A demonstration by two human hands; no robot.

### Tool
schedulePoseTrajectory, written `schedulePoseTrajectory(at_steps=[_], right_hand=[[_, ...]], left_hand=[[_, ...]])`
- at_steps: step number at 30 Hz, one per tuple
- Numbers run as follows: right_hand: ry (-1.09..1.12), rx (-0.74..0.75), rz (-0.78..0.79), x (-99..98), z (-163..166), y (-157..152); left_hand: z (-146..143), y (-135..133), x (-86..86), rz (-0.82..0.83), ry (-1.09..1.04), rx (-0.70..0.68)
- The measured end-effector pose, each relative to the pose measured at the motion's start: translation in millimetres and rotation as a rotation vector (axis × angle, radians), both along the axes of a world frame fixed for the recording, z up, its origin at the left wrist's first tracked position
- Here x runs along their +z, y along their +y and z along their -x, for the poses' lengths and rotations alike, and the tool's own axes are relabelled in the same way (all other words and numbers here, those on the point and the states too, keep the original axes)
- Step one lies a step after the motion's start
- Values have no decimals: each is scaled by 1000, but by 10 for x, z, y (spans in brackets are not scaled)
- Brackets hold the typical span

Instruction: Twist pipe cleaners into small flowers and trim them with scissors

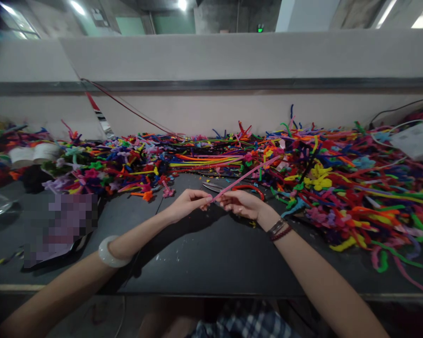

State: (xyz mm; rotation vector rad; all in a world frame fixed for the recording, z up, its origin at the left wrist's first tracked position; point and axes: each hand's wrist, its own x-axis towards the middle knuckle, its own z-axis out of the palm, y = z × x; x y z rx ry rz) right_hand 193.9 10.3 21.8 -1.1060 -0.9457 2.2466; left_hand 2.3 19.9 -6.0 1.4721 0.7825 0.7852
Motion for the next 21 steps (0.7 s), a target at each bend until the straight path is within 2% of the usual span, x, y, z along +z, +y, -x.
schedulePoseTrajectory(at_steps=[3,6,11,21], right_hand=[[123,15,99,-34,-25,33],[172,21,132,-57,-41,46],[175,54,120,-76,-67,43],[146,142,99,-72,-91,21]], left_hand=[[-6,-13,21,-2,19,-19],[-8,-23,39,-23,22,-59],[-2,-25,38,-50,16,-103],[4,-60,81,-41,60,-99]])
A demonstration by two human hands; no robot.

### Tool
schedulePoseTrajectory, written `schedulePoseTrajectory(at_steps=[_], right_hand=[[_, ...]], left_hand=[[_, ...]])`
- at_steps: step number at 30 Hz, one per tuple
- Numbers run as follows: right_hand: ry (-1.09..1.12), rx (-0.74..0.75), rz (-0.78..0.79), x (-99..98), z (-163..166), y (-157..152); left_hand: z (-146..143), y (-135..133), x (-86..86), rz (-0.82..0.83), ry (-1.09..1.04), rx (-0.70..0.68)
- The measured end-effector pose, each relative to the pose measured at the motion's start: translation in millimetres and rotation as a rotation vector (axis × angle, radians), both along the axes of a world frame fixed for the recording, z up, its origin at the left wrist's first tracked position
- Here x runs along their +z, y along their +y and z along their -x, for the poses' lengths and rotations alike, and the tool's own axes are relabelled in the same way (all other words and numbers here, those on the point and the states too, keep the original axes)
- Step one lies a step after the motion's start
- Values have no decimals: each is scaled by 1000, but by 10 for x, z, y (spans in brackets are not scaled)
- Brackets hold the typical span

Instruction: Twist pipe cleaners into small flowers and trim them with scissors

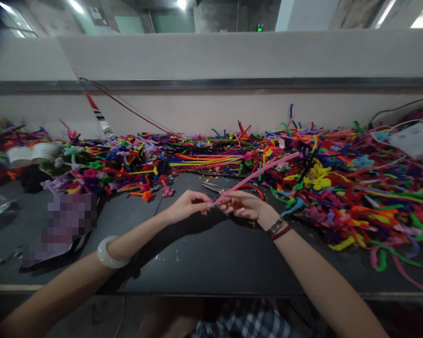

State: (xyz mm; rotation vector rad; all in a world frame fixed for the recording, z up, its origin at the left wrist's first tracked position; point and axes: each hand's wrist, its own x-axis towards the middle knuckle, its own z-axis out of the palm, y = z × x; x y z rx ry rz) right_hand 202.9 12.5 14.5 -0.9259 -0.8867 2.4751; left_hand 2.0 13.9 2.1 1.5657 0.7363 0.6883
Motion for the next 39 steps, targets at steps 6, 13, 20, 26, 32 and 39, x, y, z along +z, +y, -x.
schedulePoseTrajectory(at_steps=[6,13,20,26,32,39], right_hand=[[-21,-5,-6,21,40,-19],[11,-53,-47,59,79,-59],[-8,-94,-155,72,91,-47],[-121,-250,-317,88,124,-93],[-219,-336,-485,79,181,-111],[-298,-426,-665,49,247,-120]], left_hand=[[-1,22,-28,34,-27,19],[-6,8,4,113,-83,18],[11,9,-12,264,-134,-41],[23,41,-36,439,-216,16],[31,43,-27,502,-253,29],[-30,-53,-15,579,-352,65]])
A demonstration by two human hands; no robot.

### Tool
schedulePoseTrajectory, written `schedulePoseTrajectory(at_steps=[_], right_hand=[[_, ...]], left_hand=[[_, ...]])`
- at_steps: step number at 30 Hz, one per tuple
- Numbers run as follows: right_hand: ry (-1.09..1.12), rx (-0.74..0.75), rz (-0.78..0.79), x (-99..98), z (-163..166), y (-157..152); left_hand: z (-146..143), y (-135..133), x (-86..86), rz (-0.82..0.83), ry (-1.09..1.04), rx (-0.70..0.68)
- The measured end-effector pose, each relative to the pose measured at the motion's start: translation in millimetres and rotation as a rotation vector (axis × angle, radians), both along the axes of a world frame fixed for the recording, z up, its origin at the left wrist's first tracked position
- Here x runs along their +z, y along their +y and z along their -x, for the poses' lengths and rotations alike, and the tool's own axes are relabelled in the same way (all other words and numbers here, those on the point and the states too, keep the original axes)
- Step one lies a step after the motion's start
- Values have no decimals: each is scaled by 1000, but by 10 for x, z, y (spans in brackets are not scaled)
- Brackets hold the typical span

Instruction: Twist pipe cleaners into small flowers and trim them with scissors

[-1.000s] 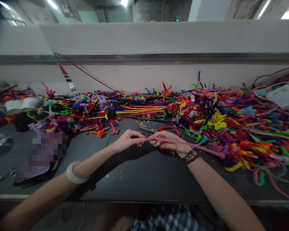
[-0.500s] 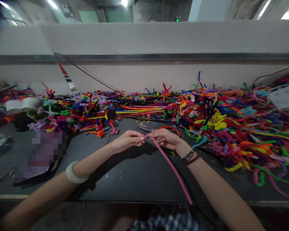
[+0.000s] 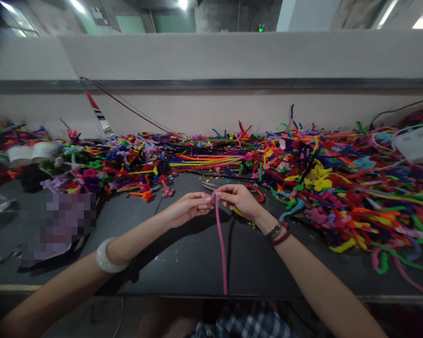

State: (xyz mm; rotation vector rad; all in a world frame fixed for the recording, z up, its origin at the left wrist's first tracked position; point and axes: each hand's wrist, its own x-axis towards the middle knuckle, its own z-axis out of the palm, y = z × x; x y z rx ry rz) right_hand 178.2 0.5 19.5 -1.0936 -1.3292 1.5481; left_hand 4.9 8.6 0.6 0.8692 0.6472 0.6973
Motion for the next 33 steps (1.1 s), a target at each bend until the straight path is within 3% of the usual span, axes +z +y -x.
schedulePoseTrajectory(at_steps=[12,19,26,33], right_hand=[[29,-43,-44,-57,58,-23],[160,82,102,-8,39,-40],[213,101,235,0,1,-20],[202,64,180,-32,18,-22]], left_hand=[[-32,-43,42,-10,-46,-4],[-5,-45,17,-65,-26,-31],[-2,-48,14,-96,-39,-61],[-10,-57,27,-84,-47,-56]])
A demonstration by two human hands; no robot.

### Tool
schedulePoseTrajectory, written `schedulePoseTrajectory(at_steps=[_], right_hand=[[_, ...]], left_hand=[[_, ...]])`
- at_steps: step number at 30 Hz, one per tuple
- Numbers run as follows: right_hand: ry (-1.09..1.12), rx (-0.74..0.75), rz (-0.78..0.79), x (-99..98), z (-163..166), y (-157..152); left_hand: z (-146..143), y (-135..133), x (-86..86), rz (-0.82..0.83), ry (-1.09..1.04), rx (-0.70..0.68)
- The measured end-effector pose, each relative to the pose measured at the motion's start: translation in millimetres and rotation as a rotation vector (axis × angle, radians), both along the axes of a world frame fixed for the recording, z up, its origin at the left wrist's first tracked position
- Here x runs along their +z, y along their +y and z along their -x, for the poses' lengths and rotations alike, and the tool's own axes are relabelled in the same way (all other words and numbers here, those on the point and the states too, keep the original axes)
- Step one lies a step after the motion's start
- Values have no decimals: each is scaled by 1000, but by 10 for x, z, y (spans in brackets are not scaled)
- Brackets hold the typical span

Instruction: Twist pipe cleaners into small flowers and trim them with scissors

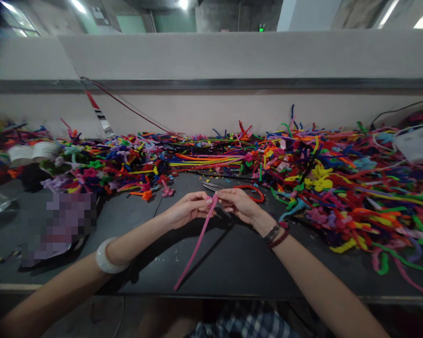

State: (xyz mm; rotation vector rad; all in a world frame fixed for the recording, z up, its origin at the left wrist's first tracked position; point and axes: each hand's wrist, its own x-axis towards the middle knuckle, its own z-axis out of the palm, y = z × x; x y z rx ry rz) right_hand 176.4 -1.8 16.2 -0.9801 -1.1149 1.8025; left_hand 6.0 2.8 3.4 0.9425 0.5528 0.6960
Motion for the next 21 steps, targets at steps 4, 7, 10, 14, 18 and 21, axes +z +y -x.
schedulePoseTrajectory(at_steps=[4,7,10,14,18,21], right_hand=[[-98,-139,-145,9,68,-28],[-159,-208,-211,8,100,-41],[-180,-245,-238,-7,113,-45],[-217,-287,-270,-31,116,-42],[-290,-299,-357,-47,115,-39],[-365,-298,-413,-55,115,-41]], left_hand=[[-2,-8,13,24,-1,4],[-3,-8,16,47,2,10],[-2,-1,9,65,10,-3],[0,10,4,69,53,16],[2,10,11,56,95,42],[-2,9,4,26,124,41]])
